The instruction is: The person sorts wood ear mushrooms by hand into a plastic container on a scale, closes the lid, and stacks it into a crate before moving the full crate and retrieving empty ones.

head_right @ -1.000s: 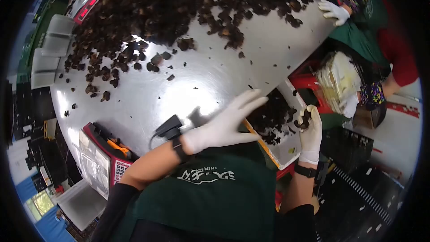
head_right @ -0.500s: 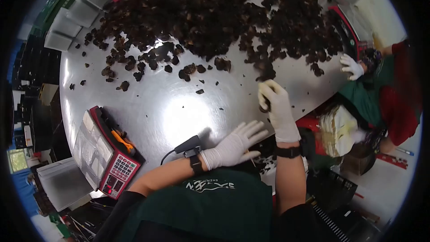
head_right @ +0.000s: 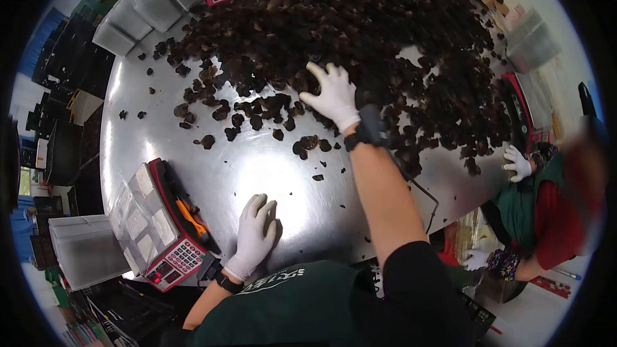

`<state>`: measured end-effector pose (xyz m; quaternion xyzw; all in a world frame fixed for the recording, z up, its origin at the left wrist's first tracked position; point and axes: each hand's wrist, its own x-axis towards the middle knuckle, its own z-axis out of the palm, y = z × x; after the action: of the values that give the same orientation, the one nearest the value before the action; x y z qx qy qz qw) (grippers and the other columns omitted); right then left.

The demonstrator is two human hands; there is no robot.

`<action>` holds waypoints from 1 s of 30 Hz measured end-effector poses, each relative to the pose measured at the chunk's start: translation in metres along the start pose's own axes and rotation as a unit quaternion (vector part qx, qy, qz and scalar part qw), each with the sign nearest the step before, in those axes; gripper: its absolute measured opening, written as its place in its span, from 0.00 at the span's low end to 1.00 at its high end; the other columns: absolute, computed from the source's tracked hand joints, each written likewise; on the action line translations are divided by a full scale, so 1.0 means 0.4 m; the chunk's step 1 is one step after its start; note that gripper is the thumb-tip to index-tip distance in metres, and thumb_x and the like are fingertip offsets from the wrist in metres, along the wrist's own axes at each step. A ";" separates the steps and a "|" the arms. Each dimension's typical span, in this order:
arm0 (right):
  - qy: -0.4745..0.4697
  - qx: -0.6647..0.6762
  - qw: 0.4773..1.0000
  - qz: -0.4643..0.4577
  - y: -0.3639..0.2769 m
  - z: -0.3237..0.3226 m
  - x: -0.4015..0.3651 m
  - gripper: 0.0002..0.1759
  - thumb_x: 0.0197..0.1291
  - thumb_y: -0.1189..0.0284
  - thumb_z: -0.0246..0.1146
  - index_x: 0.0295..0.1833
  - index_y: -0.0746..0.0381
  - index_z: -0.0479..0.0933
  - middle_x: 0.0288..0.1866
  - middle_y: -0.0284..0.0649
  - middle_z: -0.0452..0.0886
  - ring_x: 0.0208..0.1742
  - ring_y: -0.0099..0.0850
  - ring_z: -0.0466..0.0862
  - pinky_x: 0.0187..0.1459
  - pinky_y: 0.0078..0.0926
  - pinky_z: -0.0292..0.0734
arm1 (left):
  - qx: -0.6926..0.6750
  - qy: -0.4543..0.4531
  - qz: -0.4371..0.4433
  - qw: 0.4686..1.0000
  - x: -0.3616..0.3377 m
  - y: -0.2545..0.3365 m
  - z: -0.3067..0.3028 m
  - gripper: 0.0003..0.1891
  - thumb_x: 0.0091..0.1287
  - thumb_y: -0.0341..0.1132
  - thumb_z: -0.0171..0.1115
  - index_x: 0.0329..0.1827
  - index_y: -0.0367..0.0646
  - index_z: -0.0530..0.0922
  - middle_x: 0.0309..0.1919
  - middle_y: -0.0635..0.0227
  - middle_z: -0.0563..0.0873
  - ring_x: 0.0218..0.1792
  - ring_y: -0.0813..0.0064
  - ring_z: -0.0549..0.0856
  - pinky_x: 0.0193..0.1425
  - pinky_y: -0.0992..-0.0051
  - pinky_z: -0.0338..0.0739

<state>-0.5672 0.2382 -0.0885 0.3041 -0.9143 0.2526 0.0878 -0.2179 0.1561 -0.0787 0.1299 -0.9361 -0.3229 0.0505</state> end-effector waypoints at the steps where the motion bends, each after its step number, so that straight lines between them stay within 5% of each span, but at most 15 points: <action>1: -0.067 -0.038 0.997 0.026 -0.040 0.009 0.003 0.38 0.45 0.50 0.71 0.67 0.39 0.76 0.65 0.42 0.75 0.67 0.47 0.72 0.63 0.50 0.73 | 0.015 0.006 -0.015 1.000 -0.015 -0.014 0.006 0.24 0.61 0.28 0.63 0.63 0.39 0.77 0.66 0.48 0.74 0.70 0.45 0.70 0.73 0.53 0.65; 5: -0.222 0.076 0.971 -0.053 -0.161 0.005 -0.064 0.39 0.47 0.50 0.70 0.69 0.42 0.75 0.70 0.46 0.72 0.75 0.48 0.65 0.70 0.58 0.62 | 0.041 0.016 0.004 0.999 -0.039 -0.043 0.025 0.26 0.60 0.28 0.62 0.65 0.40 0.76 0.67 0.48 0.73 0.71 0.44 0.69 0.74 0.52 0.65; 9: -0.176 0.034 0.968 -0.176 -0.200 -0.008 -0.239 0.42 0.46 0.53 0.73 0.71 0.40 0.73 0.73 0.49 0.68 0.77 0.48 0.61 0.70 0.65 0.58 | 0.054 0.037 0.018 0.998 -0.045 -0.051 0.040 0.27 0.59 0.27 0.62 0.65 0.40 0.76 0.68 0.48 0.73 0.70 0.45 0.69 0.74 0.52 0.64; 17: -0.139 0.016 0.984 -0.110 -0.101 -0.140 -0.440 0.49 0.46 0.55 0.76 0.77 0.41 0.66 0.79 0.50 0.59 0.79 0.47 0.60 0.77 0.62 0.46 | 0.057 0.048 0.025 0.997 -0.048 -0.058 0.042 0.27 0.59 0.29 0.61 0.65 0.40 0.76 0.68 0.49 0.74 0.71 0.46 0.70 0.74 0.52 0.64; 23: -0.092 0.076 0.992 -0.033 -0.064 -0.133 -0.473 0.51 0.43 0.56 0.77 0.77 0.48 0.65 0.77 0.46 0.63 0.76 0.47 0.63 0.77 0.55 0.50 | 0.058 0.065 0.034 0.996 -0.051 -0.065 0.054 0.27 0.59 0.28 0.61 0.65 0.40 0.76 0.68 0.50 0.74 0.71 0.47 0.69 0.74 0.53 0.64; 27: -0.097 0.124 0.983 -0.089 -0.172 -0.104 -0.377 0.50 0.43 0.58 0.78 0.75 0.49 0.67 0.75 0.46 0.66 0.74 0.46 0.67 0.71 0.50 0.64 | 0.060 0.077 0.045 0.994 -0.052 -0.069 0.057 0.26 0.59 0.28 0.62 0.64 0.40 0.76 0.67 0.50 0.75 0.71 0.47 0.70 0.74 0.53 0.64; 29: -0.121 0.076 0.983 -0.117 -0.201 -0.062 -0.358 0.47 0.45 0.59 0.77 0.74 0.49 0.68 0.75 0.46 0.66 0.72 0.46 0.69 0.67 0.49 0.69 | 0.060 0.081 0.048 0.994 -0.053 -0.070 0.060 0.26 0.59 0.28 0.62 0.64 0.40 0.77 0.66 0.50 0.75 0.70 0.47 0.70 0.74 0.53 0.64; 30: -0.134 0.062 0.981 -0.126 -0.200 -0.032 -0.361 0.37 0.49 0.62 0.75 0.68 0.51 0.74 0.70 0.42 0.73 0.68 0.43 0.73 0.66 0.43 0.71 | 0.060 0.084 0.050 0.993 -0.053 -0.071 0.060 0.26 0.59 0.28 0.62 0.64 0.40 0.77 0.66 0.50 0.75 0.70 0.47 0.71 0.74 0.53 0.65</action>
<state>-0.4038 0.2638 -0.0902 0.4528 -0.8547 0.2529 -0.0234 -0.1959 0.1546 -0.1154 0.1122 -0.9515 -0.2513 0.1377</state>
